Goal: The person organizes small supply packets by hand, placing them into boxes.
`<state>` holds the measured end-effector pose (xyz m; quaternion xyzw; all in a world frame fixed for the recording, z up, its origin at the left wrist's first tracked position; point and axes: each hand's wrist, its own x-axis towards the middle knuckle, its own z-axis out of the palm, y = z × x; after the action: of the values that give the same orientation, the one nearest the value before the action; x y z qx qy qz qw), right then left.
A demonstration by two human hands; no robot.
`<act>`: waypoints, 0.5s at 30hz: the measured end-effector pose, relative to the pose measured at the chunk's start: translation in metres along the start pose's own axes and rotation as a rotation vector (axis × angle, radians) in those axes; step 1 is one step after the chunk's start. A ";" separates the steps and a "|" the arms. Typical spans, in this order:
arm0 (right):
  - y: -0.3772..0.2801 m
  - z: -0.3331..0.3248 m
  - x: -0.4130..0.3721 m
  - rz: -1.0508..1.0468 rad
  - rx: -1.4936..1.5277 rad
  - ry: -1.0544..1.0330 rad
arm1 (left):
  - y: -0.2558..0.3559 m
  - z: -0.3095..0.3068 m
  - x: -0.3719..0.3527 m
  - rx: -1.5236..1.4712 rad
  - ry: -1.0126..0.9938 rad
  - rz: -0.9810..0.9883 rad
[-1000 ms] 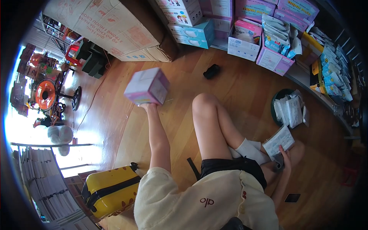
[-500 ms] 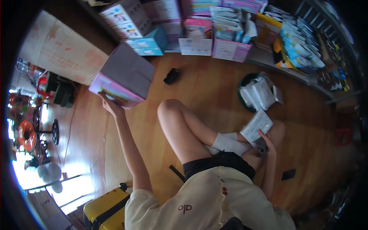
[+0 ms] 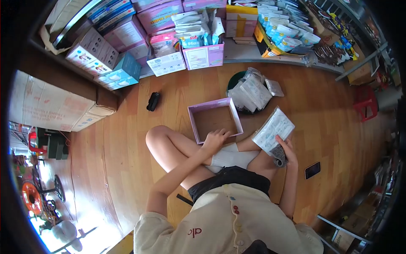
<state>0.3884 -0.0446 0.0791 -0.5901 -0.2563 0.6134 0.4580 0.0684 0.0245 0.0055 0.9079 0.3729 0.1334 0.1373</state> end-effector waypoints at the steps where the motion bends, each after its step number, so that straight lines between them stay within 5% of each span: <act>1: 0.002 -0.001 -0.002 0.003 0.010 0.004 | 0.004 -0.001 -0.001 -0.002 -0.014 -0.090; 3: 0.008 0.001 -0.003 0.022 -0.021 -0.087 | 0.014 -0.013 -0.008 -0.001 -0.035 -0.190; 5: 0.007 0.014 -0.002 0.031 -0.116 -0.209 | 0.029 -0.042 -0.012 -0.453 0.202 -0.140; 6: 0.005 0.025 -0.002 0.034 -0.212 -0.326 | 0.036 -0.047 -0.017 -0.453 0.199 -0.147; 8: -0.011 0.064 -0.003 0.023 -0.286 -0.535 | 0.052 -0.054 -0.029 -1.921 0.121 -0.314; 9: -0.015 0.081 0.001 -0.009 -0.341 -0.645 | 0.059 -0.062 -0.034 -1.959 0.082 -0.238; 12: -0.037 0.137 -0.002 -0.127 -0.503 -0.681 | 0.076 -0.077 -0.039 -1.827 0.175 -0.748; 13: -0.045 0.139 0.000 -0.127 -0.508 -0.698 | 0.080 -0.088 -0.036 -1.944 0.345 -0.832; 15: -0.063 0.144 0.003 -0.427 -0.648 -0.382 | 0.076 -0.094 -0.040 -1.990 0.453 -0.861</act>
<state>0.2673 0.0191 0.1562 -0.5128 -0.6322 0.4911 0.3101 0.0572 -0.0419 0.1129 0.1413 0.4004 0.4778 0.7690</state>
